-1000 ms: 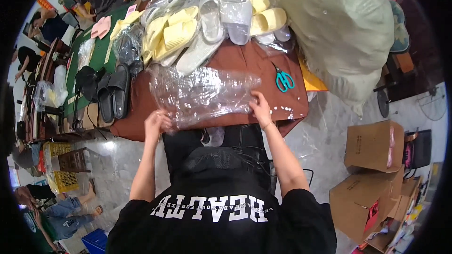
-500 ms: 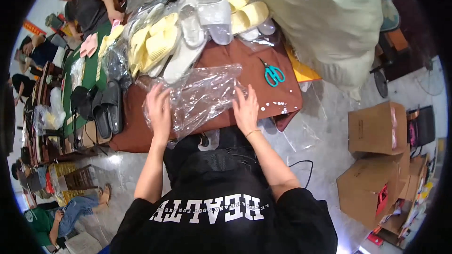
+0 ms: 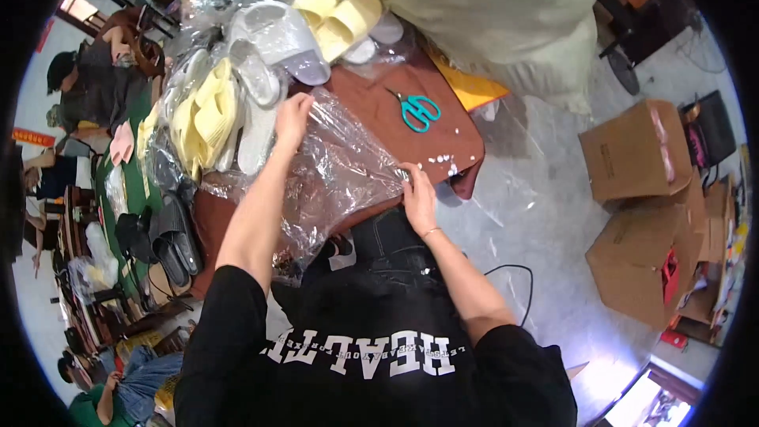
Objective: Packaging various rubber slippers and sandals into plastic bags and organizing them on a workbench.
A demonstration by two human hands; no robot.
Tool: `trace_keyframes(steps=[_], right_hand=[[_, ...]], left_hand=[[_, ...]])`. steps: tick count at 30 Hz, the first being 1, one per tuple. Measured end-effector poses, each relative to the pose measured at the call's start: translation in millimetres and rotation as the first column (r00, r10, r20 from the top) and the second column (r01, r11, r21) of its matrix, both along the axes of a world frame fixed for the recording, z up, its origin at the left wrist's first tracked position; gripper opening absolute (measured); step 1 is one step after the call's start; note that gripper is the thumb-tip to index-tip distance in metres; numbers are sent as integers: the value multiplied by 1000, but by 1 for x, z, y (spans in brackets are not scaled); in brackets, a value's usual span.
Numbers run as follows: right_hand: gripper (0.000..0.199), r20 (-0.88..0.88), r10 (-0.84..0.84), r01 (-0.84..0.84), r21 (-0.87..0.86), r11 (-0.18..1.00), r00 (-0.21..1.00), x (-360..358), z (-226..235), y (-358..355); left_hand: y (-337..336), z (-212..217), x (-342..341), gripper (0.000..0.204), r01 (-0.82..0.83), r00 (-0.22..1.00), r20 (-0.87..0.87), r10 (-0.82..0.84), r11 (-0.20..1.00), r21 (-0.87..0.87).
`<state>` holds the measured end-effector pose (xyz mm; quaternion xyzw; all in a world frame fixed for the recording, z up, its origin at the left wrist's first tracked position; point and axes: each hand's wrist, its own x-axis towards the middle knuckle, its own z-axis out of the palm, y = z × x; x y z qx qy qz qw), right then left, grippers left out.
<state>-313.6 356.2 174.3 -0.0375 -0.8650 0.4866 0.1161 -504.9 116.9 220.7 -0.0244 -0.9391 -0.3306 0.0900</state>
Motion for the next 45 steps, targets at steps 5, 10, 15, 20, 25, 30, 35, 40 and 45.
trace_keyframes(steps=[5, 10, 15, 20, 25, 30, 35, 40, 45], right_hand=[[31, -2, -119, 117, 216, 969, 993, -6, 19, 5], [44, -320, 322, -185, 391, 901, 891, -68, 60, -46], [50, -20, 406, -259, 742, 619, 914, -118, -23, -47], [48, -63, 405, -236, 729, 643, 912, -122, -31, -42], [48, -44, 336, -192, 746, 637, 941, -124, -29, -45], [49, -38, 356, -208, 752, 626, 934, -126, -37, -47], [49, -29, 342, -209, 742, 637, 939, -125, -40, -43], [39, 9, 354, -307, 520, 797, 935, -130, -23, -33], [47, -123, 607, -518, 406, 753, 785, -128, 25, 17]], left_hand=[[6, 3, 15, 36, 28, 995, -91, -40, 992, -125], [24, 3, 101, 56, -35, 991, -129, -25, 896, -442], [7, -59, 135, 61, 154, 986, 24, -168, 824, -545], [-174, -68, 208, 59, -127, 984, -15, 178, 638, -760], [-174, -58, 225, 59, -416, 902, -124, 414, 750, -515], [2, -18, 223, 71, 286, 958, 153, -243, 845, -451], [-77, -38, 275, 75, 366, 919, 320, -232, 807, -464], [-99, -18, 281, 62, 253, 960, 227, -164, 855, -453], [-124, -18, 280, 67, 399, 910, 300, -285, 796, -454]])
